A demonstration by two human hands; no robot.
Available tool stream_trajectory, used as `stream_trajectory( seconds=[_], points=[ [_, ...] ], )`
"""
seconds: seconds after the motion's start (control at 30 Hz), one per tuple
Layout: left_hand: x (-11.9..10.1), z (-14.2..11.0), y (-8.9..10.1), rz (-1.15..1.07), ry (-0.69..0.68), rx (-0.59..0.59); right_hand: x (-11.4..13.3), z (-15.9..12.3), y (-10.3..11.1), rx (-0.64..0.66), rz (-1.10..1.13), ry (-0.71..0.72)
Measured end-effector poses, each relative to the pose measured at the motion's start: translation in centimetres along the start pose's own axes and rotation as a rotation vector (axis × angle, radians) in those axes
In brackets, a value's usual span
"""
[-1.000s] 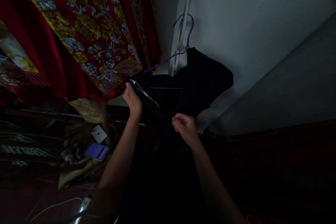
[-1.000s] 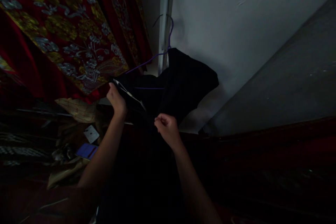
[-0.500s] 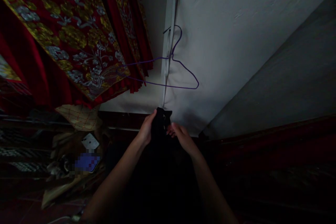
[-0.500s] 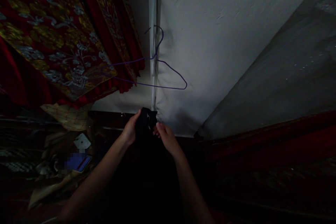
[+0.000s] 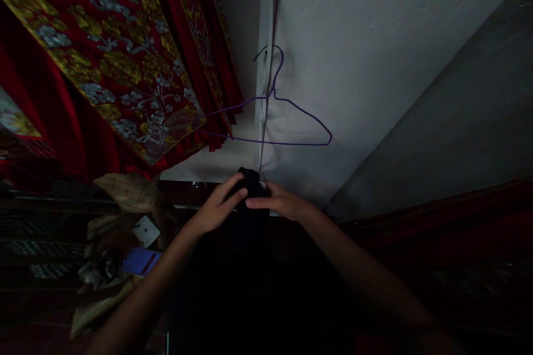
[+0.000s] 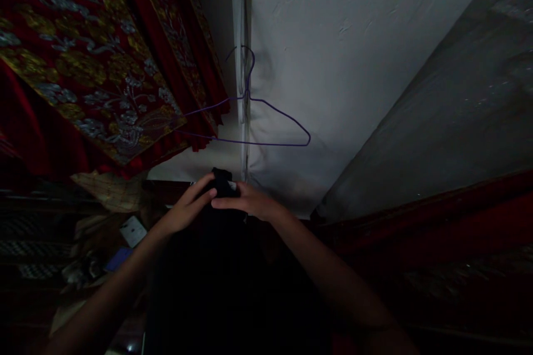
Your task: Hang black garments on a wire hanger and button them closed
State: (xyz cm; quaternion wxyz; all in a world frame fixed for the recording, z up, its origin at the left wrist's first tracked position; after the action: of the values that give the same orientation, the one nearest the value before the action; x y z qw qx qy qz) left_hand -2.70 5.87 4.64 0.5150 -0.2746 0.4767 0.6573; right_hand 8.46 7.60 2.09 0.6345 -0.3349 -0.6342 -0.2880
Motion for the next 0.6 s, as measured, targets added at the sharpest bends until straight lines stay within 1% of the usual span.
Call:
stream_trajectory(
  seconds=[0.03,0.1,0.17,0.23,0.27,0.33,0.37,0.4,0.43,0.5,0.57,0.6],
  points=[
    [1.2,-0.3,-0.3,-0.082,0.081,0.028,0.6,0.1,0.5,-0.017,-0.042,-0.006],
    [3.2,-1.2,-0.7,-0.232,0.231,0.047,2.1,0.5,1.9,-0.078,-0.144,0.029],
    [4.2,-2.1,-1.0,-0.388,0.359,0.073,3.9,0.8,3.3,-0.128,-0.253,0.11],
    [4.5,-3.0,-1.0,-0.464,0.464,0.157,5.7,1.1,4.9,-0.171,-0.353,0.201],
    [4.5,-3.4,-0.9,-0.44,0.487,0.225,6.7,1.3,5.9,-0.209,-0.402,0.249],
    [4.7,-4.2,-0.2,-0.282,0.495,0.381,8.6,1.4,8.3,-0.34,-0.514,0.352],
    [5.1,-4.5,0.5,-0.175,0.496,0.442,9.4,1.4,9.6,-0.417,-0.567,0.398],
    [5.4,-4.6,1.4,-0.072,0.493,0.474,10.1,1.4,10.8,-0.481,-0.604,0.434],
    [5.6,-4.5,2.5,0.016,0.484,0.471,10.6,1.6,11.8,-0.524,-0.62,0.458],
    [5.1,-3.4,5.1,0.148,0.44,0.39,10.8,2.5,13.0,-0.552,-0.603,0.485],
    [3.8,-1.7,7.4,0.26,0.369,0.3,10.7,3.8,13.7,-0.578,-0.546,0.51],
    [3.0,-0.9,8.3,0.322,0.335,0.278,10.5,4.5,14.0,-0.614,-0.51,0.527]
  ],
)
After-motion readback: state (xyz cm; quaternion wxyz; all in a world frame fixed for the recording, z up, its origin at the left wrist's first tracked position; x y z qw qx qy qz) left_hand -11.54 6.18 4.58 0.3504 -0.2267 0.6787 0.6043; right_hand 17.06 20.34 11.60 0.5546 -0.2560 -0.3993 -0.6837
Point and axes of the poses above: each hand's wrist, its own z-axis towards the middle knuckle, its own y-axis out of the back of the hand, x = y × z, the point moved 9 cm from there along z, towards the middle knuckle, and after that the axes turned 9 degrees about -x, right-handed, at the moved point
